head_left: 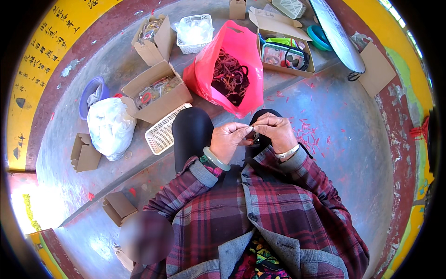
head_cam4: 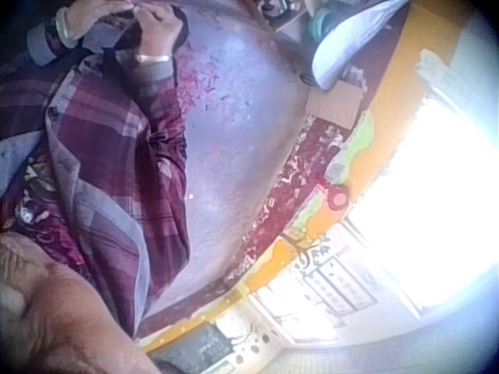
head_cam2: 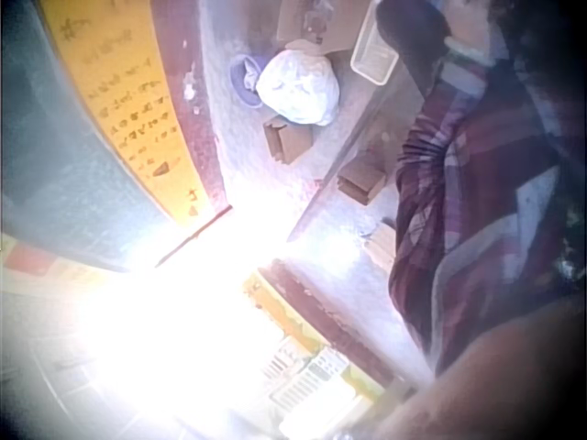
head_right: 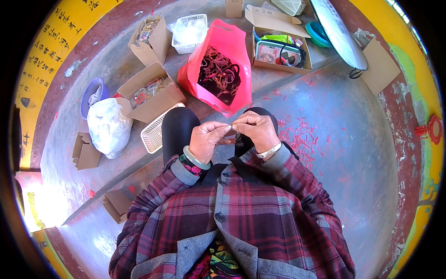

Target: The person sits on the floor and sorts small craft items, specifically red rubber bands and clear plastic rings, from a pink plastic bag into a white basket. The person handles the items one by one, separating them and placing them into the basket.

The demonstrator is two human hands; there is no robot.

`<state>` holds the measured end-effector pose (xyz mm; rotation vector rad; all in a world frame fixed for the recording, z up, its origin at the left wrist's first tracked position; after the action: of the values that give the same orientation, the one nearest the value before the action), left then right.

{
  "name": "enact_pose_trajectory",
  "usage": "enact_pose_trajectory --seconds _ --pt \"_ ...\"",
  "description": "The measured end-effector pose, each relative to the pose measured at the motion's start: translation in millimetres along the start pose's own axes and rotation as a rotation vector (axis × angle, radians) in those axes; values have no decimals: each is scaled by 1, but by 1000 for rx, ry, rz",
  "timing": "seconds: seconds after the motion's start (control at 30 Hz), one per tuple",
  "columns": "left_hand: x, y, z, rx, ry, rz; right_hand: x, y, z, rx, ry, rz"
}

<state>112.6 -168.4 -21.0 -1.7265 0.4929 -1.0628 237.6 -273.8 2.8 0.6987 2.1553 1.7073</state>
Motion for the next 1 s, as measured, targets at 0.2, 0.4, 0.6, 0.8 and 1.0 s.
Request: enact_pose_trajectory --seconds 0.2,0.4,0.6,0.8,1.0 --pt "3 -8 -2 70 39 -26 1 15 -7 -135 -20 -197" --pt "-1 -8 -2 -41 143 -130 -2 9 -7 -68 71 -13" --pt "1 -10 -4 46 118 11 -3 0 -2 130 99 21" --pt "3 -4 -5 65 153 44 -4 -10 2 13 45 -192" --pt "-5 6 -2 -67 103 -175 -5 -9 -1 250 210 149"
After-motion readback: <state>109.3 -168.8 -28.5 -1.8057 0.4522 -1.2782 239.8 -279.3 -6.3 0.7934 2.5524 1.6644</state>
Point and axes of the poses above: each hand's wrist, its own z-axis towards the middle knuckle, its own x-axis out of the palm, y = z × x, the point moved 2 cm from there along z, towards the middle knuckle, and after that the axes turned 10 degrees about x, right-handed, at the moved point
